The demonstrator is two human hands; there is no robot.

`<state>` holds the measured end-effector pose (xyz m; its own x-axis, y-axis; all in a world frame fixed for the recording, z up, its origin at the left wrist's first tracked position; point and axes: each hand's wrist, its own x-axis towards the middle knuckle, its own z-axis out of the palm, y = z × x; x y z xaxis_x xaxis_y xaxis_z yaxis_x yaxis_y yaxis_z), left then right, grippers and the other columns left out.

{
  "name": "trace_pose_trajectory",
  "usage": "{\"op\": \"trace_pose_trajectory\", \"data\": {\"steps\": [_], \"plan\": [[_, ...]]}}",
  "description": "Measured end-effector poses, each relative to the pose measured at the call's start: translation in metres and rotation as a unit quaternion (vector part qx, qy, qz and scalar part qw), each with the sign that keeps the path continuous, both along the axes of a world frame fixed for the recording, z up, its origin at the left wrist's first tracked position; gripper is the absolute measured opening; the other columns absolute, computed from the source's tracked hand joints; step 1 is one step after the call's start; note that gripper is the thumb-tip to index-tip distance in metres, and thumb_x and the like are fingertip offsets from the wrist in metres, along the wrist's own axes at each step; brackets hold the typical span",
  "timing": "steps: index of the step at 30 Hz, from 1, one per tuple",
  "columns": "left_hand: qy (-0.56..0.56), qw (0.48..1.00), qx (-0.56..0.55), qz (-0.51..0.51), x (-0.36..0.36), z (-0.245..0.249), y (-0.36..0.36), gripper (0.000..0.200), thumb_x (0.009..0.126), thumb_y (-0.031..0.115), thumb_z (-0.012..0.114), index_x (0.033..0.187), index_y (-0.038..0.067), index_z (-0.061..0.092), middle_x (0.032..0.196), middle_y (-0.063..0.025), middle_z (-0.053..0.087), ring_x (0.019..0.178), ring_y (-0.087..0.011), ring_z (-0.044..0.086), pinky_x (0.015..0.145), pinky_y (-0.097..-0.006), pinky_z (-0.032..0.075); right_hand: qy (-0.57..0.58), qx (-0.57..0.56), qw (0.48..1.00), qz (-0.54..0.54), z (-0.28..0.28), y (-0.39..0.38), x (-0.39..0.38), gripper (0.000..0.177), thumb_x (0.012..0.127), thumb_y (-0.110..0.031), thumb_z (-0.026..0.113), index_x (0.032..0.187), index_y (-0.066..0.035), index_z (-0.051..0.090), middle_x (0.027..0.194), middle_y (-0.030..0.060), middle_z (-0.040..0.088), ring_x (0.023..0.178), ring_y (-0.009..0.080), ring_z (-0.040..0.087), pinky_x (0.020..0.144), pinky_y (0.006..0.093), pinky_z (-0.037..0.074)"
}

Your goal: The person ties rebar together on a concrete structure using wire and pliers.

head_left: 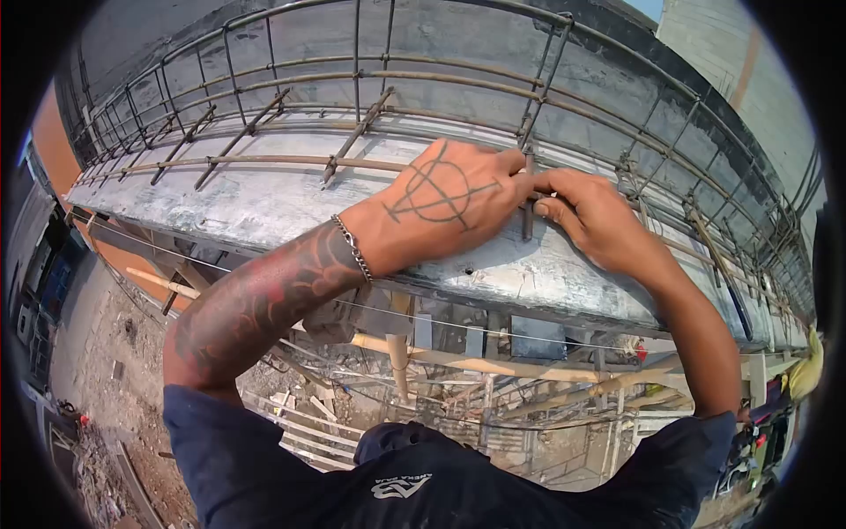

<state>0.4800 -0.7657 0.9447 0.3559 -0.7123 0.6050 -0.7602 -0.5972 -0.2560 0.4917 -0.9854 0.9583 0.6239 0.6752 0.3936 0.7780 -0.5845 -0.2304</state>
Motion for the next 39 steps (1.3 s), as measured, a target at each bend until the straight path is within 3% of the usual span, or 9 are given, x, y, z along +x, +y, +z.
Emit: {"op": "trace_pose_trajectory", "data": {"steps": [4, 11, 14, 17, 18, 21, 26, 34, 39], "plan": [[-0.041, 0.997, 0.037, -0.046, 0.008, 0.008, 0.005, 0.021, 0.076, 0.014, 0.067, 0.096, 0.007, 0.066, 0.087, -0.0050, 0.060, 0.083, -0.0223, 0.063, 0.073, -0.0365, 0.051, 0.015, -0.003, 1.000, 0.002, 0.000, -0.002, 0.002, 0.024, 0.092, -0.018, 0.059, 0.110, -0.002, 0.062, 0.100, 0.0181, 0.066, 0.097, 0.0375, 0.062, 0.082, 0.0438, 0.048], [-0.210, 0.957, 0.169, -0.106, 0.018, 0.007, 0.002, 0.018, 0.069, 0.016, 0.064, 0.084, 0.007, 0.064, 0.083, -0.0023, 0.056, 0.076, -0.0161, 0.059, 0.065, -0.0297, 0.050, 0.045, 0.002, 0.999, -0.008, 0.004, -0.005, 0.005, 0.025, 0.092, -0.021, 0.060, 0.107, -0.001, 0.062, 0.098, 0.0179, 0.067, 0.093, 0.0348, 0.063, 0.080, 0.0418, 0.048], [-0.143, 0.974, 0.130, -0.116, 0.016, 0.010, 0.001, 0.015, 0.071, 0.014, 0.066, 0.084, 0.006, 0.064, 0.083, -0.0027, 0.055, 0.077, -0.0175, 0.058, 0.065, -0.0317, 0.050, 0.151, 0.059, 0.987, -0.016, 0.014, -0.009, 0.016, 0.025, 0.094, -0.023, 0.058, 0.104, -0.001, 0.062, 0.092, 0.0150, 0.067, 0.090, 0.0290, 0.064, 0.079, 0.0380, 0.048], [-0.085, 0.986, 0.092, -0.112, 0.019, 0.009, 0.001, 0.012, 0.075, 0.012, 0.068, 0.084, 0.006, 0.063, 0.083, -0.0036, 0.055, 0.078, -0.0197, 0.059, 0.065, -0.0336, 0.051, 0.270, -0.071, 0.960, -0.010, 0.031, -0.013, 0.035, 0.027, 0.100, -0.027, 0.051, 0.099, -0.002, 0.061, 0.080, 0.0001, 0.059, 0.072, 0.0100, 0.049, 0.067, 0.0277, 0.042], [-0.076, 0.987, 0.083, -0.113, 0.019, 0.009, 0.000, 0.011, 0.076, 0.012, 0.068, 0.083, 0.006, 0.063, 0.084, -0.0039, 0.056, 0.078, -0.0198, 0.060, 0.065, -0.0338, 0.051, 0.222, -0.119, 0.967, -0.029, 0.038, -0.012, 0.033, 0.031, 0.099, -0.031, 0.053, 0.097, -0.002, 0.063, 0.075, -0.0012, 0.058, 0.070, 0.0090, 0.049, 0.065, 0.0276, 0.041], [-0.070, 0.988, 0.068, -0.116, 0.020, 0.008, 0.000, 0.010, 0.077, 0.012, 0.068, 0.083, 0.005, 0.063, 0.084, -0.0044, 0.056, 0.078, -0.0200, 0.060, 0.065, -0.0342, 0.051, 0.303, -0.187, 0.930, -0.091, 0.046, -0.020, 0.044, 0.039, 0.095, -0.041, 0.056, 0.098, -0.005, 0.070, 0.083, 0.0025, 0.068, 0.071, 0.0133, 0.054, 0.066, 0.0323, 0.044], [-0.070, 0.989, 0.061, -0.119, 0.021, 0.007, -0.001, 0.009, 0.077, 0.012, 0.067, 0.082, 0.005, 0.063, 0.083, -0.0043, 0.057, 0.077, -0.0199, 0.060, 0.065, -0.0344, 0.050, 0.306, -0.187, 0.933, -0.035, 0.044, -0.018, 0.052, 0.033, 0.094, -0.034, 0.059, 0.085, -0.003, 0.067, 0.069, 0.0014, 0.060, 0.065, 0.0134, 0.050, 0.063, 0.0323, 0.041], [-0.081, 0.990, 0.051, -0.108, 0.020, 0.005, -0.001, 0.011, 0.074, 0.011, 0.068, 0.083, 0.005, 0.065, 0.084, -0.0038, 0.059, 0.076, -0.0198, 0.060, 0.066, -0.0348, 0.048, 0.008, -0.211, 0.976, -0.057, 0.045, 0.002, 0.027, 0.021, 0.089, -0.019, 0.061, 0.085, 0.001, 0.065, 0.075, 0.0181, 0.064, 0.073, 0.0350, 0.061, 0.068, 0.0436, 0.046], [-0.049, 0.991, 0.042, -0.117, 0.019, 0.004, -0.001, 0.011, 0.074, 0.011, 0.071, 0.080, 0.003, 0.066, 0.086, -0.0052, 0.059, 0.079, -0.0208, 0.059, 0.067, -0.0359, 0.049, 0.044, -0.200, 0.975, -0.084, 0.043, 0.000, 0.020, 0.019, 0.088, -0.017, 0.062, 0.085, 0.002, 0.066, 0.075, 0.0187, 0.064, 0.072, 0.0352, 0.061, 0.068, 0.0436, 0.046]]}}
